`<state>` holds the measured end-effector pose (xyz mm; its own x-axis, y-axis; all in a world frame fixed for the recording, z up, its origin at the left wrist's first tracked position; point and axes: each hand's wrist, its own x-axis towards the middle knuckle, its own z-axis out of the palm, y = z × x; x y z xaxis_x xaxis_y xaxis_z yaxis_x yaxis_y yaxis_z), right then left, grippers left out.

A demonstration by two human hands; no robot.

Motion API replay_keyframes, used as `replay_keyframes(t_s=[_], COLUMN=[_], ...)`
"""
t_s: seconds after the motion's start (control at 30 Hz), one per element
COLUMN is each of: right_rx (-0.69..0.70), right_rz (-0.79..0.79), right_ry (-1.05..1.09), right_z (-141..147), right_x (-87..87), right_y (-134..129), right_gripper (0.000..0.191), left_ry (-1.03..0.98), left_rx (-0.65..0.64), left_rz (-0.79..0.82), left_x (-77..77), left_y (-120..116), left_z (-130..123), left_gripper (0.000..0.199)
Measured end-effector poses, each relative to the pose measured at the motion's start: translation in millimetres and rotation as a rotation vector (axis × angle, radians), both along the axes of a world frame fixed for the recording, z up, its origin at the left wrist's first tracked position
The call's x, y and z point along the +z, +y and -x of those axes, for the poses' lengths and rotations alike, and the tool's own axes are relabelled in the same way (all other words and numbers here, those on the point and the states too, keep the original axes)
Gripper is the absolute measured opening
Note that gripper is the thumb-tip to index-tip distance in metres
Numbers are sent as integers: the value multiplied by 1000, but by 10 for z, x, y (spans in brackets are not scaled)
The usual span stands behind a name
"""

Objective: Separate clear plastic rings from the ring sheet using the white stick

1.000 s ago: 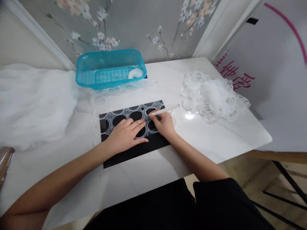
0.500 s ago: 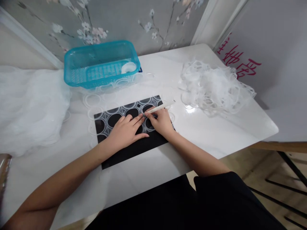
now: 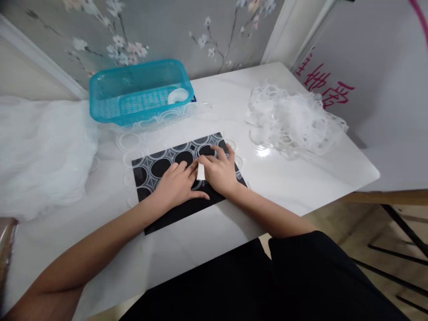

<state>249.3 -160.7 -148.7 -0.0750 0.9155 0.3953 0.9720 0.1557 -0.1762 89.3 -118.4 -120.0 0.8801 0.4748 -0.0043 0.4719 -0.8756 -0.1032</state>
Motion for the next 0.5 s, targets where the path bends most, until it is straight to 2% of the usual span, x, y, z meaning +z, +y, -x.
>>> replay_keyframes(t_s=[0.1, 0.17, 0.27, 0.3, 0.4, 0.5], right_rx=[-40, -155, -400, -419, -291, -196], right_rz=[-3, -57, -232, -284, -301, -140], right_ry=[-40, -1, 210, 286, 442, 630], right_z=[-124, -347, -749, -849, -939, -809], right_x=[23, 82, 226, 271, 309, 186], right_y=[208, 424, 636, 639, 457, 195], right_gripper=[21, 21, 20, 22, 21, 18], left_ry=[-20, -35, -53, -59, -86, -143], left_rx=[-13, -15, -7, -6, 11, 14], left_rz=[12, 19, 36, 48, 80, 62], left_x=[-12, -23, -12, 5, 85, 137], left_y=[-7, -13, 0, 13, 63, 96], left_z=[12, 31, 57, 57, 0, -165], left_gripper=[103, 105, 103, 101, 89, 83])
